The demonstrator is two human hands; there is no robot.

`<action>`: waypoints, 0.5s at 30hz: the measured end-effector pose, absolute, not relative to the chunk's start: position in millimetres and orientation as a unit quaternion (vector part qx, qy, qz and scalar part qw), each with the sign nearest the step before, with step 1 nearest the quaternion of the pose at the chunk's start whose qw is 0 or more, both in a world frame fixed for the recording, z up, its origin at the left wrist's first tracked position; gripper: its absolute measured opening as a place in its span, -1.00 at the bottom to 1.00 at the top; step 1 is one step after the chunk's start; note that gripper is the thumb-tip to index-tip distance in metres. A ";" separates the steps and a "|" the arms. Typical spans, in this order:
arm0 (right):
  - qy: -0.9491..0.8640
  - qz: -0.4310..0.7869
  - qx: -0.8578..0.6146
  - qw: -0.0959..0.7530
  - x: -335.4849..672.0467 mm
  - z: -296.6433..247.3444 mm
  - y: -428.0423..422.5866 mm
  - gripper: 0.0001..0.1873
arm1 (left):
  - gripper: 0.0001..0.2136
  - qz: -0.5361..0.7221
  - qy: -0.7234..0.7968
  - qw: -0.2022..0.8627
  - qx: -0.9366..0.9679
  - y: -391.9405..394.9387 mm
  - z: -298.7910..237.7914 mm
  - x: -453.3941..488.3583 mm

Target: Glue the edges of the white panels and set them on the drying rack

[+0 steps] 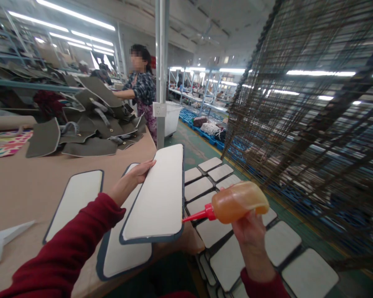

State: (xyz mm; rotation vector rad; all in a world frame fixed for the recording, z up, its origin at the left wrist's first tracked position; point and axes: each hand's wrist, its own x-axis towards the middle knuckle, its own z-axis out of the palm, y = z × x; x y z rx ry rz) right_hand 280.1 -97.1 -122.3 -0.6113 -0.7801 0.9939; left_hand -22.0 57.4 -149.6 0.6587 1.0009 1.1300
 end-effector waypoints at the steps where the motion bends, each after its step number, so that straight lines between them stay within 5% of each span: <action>1: -0.357 0.459 -0.282 0.763 280.0 -122.2 -97.6 -0.49 | -0.72 0.506 0.446 0.677 0.294 57.9 -151.3 -22.8; 15: -0.349 0.368 -0.318 0.801 281.1 -128.3 -109.2 -0.47 | -0.73 0.558 0.482 0.640 0.215 49.7 -141.7 -28.2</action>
